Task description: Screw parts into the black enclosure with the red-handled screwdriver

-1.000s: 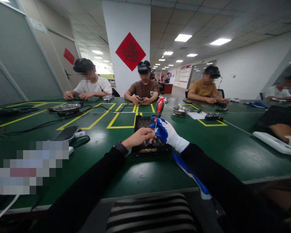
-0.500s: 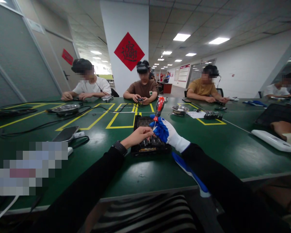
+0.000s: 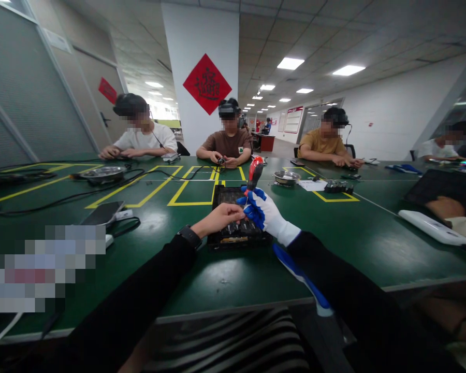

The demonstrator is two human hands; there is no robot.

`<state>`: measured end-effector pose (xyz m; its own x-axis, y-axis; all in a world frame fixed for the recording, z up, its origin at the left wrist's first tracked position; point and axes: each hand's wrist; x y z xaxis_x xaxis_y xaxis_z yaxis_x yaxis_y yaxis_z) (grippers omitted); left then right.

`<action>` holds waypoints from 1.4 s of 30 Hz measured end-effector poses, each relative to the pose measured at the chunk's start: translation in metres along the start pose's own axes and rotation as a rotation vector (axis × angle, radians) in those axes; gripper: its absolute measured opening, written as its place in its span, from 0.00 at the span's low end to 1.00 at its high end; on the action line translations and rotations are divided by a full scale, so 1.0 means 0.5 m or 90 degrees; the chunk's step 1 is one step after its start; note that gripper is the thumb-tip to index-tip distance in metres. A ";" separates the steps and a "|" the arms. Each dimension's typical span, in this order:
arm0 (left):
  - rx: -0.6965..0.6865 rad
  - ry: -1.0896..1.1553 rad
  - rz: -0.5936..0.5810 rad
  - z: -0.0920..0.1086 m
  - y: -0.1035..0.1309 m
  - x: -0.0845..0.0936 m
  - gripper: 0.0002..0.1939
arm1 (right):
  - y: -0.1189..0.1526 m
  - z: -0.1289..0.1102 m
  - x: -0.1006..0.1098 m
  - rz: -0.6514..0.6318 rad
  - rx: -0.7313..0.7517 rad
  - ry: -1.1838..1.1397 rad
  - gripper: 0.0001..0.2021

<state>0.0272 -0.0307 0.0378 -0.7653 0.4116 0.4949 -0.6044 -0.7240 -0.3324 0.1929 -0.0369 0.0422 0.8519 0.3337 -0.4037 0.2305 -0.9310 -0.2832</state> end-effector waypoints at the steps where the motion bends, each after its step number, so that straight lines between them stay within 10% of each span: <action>1: -0.002 -0.001 -0.003 0.001 0.000 0.000 0.16 | 0.000 0.001 -0.001 0.009 0.006 0.005 0.17; 14: 0.002 -0.019 0.010 0.003 0.003 0.002 0.17 | -0.015 -0.004 0.012 -0.036 -0.099 -0.070 0.16; 42: -0.019 -0.019 0.005 0.001 0.004 0.002 0.18 | 0.003 -0.007 0.002 -0.034 -0.009 0.000 0.15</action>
<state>0.0253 -0.0318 0.0379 -0.7634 0.3885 0.5161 -0.6050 -0.7100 -0.3605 0.1958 -0.0384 0.0443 0.8380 0.3829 -0.3887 0.2824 -0.9139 -0.2916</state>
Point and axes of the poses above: each hand's wrist, its own y-axis away from the middle knuckle, its own x-axis out of the back of the hand, z = x × y, and after that the axes turned 3 degrees about z, right-handed
